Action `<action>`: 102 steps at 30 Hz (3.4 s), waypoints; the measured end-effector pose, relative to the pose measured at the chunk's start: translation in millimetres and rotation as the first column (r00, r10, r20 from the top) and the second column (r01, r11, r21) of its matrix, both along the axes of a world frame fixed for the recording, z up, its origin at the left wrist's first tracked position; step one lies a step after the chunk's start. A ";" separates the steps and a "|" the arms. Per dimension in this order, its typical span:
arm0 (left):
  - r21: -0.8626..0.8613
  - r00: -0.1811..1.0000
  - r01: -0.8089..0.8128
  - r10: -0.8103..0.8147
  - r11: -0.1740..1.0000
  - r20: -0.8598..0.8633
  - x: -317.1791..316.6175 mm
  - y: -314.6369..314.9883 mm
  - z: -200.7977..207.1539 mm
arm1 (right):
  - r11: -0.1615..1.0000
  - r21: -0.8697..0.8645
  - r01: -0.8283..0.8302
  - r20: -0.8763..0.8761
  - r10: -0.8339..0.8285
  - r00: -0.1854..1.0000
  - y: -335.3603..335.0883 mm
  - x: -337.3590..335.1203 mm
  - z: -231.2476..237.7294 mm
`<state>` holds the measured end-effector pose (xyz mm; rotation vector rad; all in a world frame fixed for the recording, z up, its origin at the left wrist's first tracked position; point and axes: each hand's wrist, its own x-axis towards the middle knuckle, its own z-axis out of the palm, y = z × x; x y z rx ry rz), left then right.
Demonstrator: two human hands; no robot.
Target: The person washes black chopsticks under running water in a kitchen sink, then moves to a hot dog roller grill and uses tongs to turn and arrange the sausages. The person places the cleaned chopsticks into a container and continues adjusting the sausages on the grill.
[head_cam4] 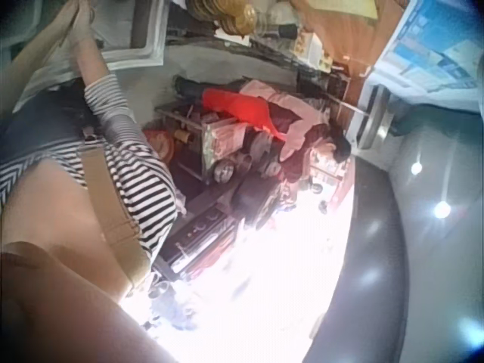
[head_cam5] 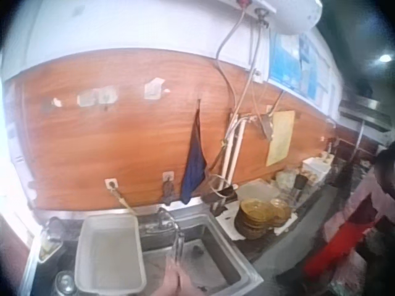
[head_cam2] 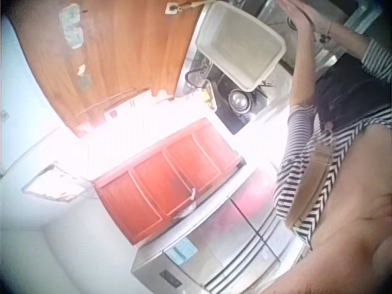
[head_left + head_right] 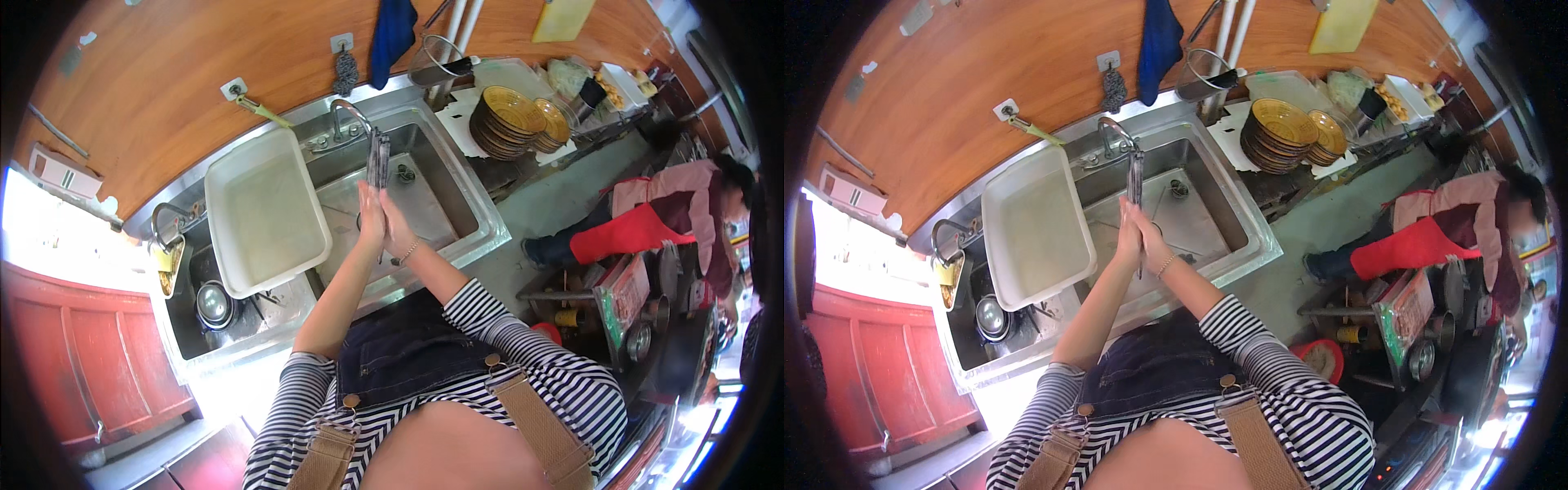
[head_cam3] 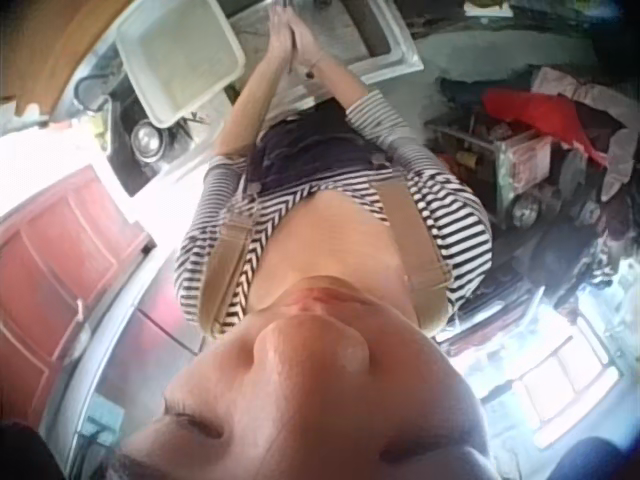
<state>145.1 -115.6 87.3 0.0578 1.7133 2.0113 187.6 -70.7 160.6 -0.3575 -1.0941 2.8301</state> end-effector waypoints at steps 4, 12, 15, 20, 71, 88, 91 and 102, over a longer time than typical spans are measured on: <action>0.013 0.959 0.274 -0.274 0.962 0.068 14.3 -4.3 14.4 | 0.970 0.097 0.221 0.105 -0.231 0.967 30.6 -18.8 -30.9; -0.864 0.703 0.043 -0.630 0.502 -0.331 -91.6 -13.5 29.1 | 0.857 -0.009 0.515 0.517 -0.437 0.736 97.0 -73.9 -110.6; -0.933 0.583 -0.339 -0.751 0.121 -0.309 -184.8 -15.7 16.8 | 0.884 0.029 0.466 0.613 -0.384 0.691 93.0 -107.8 -123.0; -0.824 0.433 -0.551 -0.890 -0.134 -0.144 -274.6 -11.6 2.7 | 0.933 -0.163 0.321 0.486 -0.207 0.849 79.0 -158.3 -123.9; -0.085 0.782 -0.507 0.500 0.858 0.372 -48.5 16.6 -18.1 | 0.921 -0.365 -0.134 0.458 0.303 0.836 64.8 -137.5 -123.1; -0.605 0.983 0.181 -0.120 0.775 0.141 -26.1 6.7 -5.3 | 0.916 -0.374 -0.146 0.381 0.295 0.876 145.3 -172.1 -129.4; -0.713 0.997 0.070 -0.080 0.698 0.020 -15.3 4.9 -12.3 | 0.928 -0.179 -0.327 0.357 0.371 0.858 152.9 -205.3 -129.3; -0.727 0.988 -0.151 0.109 0.670 -0.105 -42.8 31.0 -19.1 | 0.449 0.879 0.160 -0.249 0.144 0.958 106.0 -176.5 -105.8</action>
